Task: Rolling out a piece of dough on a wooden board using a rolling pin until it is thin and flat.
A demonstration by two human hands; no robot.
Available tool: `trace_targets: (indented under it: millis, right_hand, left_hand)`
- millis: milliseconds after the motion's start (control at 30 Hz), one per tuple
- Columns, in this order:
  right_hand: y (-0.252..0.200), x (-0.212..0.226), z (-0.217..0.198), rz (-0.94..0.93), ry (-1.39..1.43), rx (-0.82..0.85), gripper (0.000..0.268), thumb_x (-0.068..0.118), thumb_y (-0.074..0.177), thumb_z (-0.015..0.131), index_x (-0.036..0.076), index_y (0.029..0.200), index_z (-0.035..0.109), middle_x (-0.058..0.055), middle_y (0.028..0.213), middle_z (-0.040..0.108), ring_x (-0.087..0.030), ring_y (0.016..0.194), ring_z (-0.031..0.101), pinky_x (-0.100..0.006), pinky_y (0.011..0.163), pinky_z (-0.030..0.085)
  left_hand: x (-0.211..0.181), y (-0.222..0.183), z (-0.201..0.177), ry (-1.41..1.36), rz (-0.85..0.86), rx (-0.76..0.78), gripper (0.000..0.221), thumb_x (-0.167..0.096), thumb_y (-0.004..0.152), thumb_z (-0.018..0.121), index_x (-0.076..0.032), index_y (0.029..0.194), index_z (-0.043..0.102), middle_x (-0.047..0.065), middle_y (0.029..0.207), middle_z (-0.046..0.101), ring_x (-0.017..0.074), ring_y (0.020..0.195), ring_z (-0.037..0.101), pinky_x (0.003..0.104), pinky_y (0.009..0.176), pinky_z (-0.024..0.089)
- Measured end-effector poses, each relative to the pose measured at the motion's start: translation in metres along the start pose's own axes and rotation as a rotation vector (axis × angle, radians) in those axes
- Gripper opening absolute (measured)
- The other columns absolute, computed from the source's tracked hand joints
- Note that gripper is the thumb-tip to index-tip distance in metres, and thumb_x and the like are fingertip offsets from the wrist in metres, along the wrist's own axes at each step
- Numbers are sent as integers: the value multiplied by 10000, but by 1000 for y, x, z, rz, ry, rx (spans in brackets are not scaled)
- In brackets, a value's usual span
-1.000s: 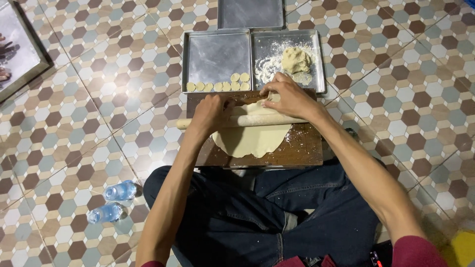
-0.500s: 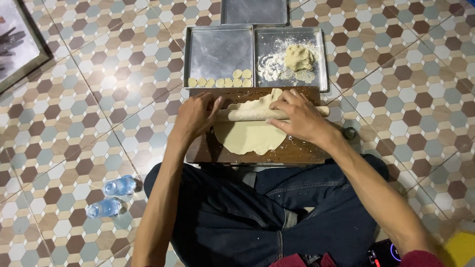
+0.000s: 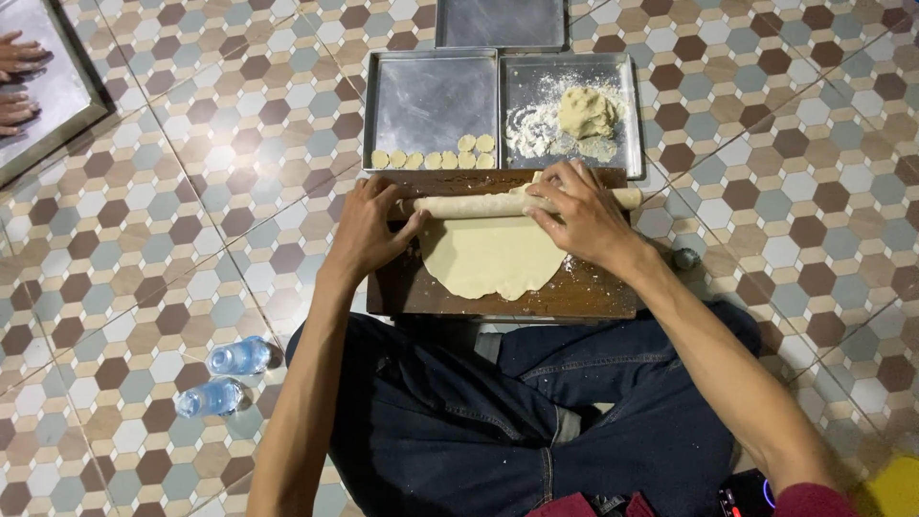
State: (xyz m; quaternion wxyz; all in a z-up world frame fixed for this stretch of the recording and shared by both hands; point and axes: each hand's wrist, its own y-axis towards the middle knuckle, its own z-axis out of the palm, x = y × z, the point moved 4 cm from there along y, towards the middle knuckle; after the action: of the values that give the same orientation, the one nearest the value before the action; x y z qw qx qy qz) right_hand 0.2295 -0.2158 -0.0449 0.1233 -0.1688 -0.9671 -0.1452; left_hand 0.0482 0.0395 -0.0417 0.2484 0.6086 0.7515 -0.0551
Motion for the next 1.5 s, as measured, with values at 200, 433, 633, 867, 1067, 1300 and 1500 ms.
trace_targets:
  millis: [200, 433, 633, 867, 1067, 1300, 1500]
  right_hand:
    - [8, -21, 19, -144, -148, -256, 164, 273, 1006, 669, 122, 1068, 678, -49, 978, 556, -250, 946, 565, -366, 819, 468]
    - [36, -45, 39, -164, -115, -356, 165, 215, 1072, 573, 102, 976, 646, -46, 896, 553, -244, 884, 564, -362, 783, 452]
    - [56, -32, 12, -156, 17, -73, 447, 521, 1008, 653, 76, 1015, 700, -94, 891, 613, -249, 877, 603, -366, 812, 474]
    - [59, -69, 5, -93, 102, -157, 228, 290, 1084, 655, 72, 1038, 703, -97, 904, 680, -268, 865, 668, -369, 809, 509]
    - [26, -71, -25, -25, 157, -254, 225, 268, 1086, 658, 44, 1081, 664, -139, 939, 689, -329, 910, 675, -428, 818, 534]
    - [-9, -54, -9, -19, 88, -95, 282, 298, 1085, 605, 24, 1130, 657, -141, 948, 673, -290, 962, 669, -424, 889, 532]
    - [-15, -34, 21, -6, -114, -13, 360, 416, 1066, 570, 70, 1096, 667, -90, 924, 662, -238, 923, 635, -351, 815, 479]
  left_hand:
    - [7, 18, 22, 113, 30, -24, 290, -402, 1019, 566, -141, 1087, 671, 85, 951, 565, 282, 917, 585, 417, 847, 474]
    - [19, 42, 24, 251, 88, -40, 371, -485, 1038, 545, -129, 1044, 650, 87, 926, 575, 242, 907, 566, 385, 855, 457]
    - [32, 63, 31, 253, 165, -167, 433, -546, 1040, 573, -142, 899, 633, 39, 853, 544, 218, 836, 575, 356, 788, 442]
    - [-30, 41, 51, 234, 325, -418, 181, -230, 933, 736, -124, 1046, 642, 104, 1060, 577, 257, 1023, 574, 350, 884, 458]
    - [-108, 1, 69, 117, 303, 208, 662, -449, 1030, 408, -97, 1589, 365, 174, 1671, 284, 320, 1565, 207, 476, 1278, 112]
    - [-114, -1, 72, 75, 311, 190, 726, -505, 1000, 371, -52, 1567, 395, 209, 1644, 340, 335, 1562, 229, 473, 1283, 89]
    - [-78, 7, 90, -55, 524, -418, 158, -291, 926, 598, -158, 914, 684, 46, 962, 669, 256, 907, 652, 380, 859, 528]
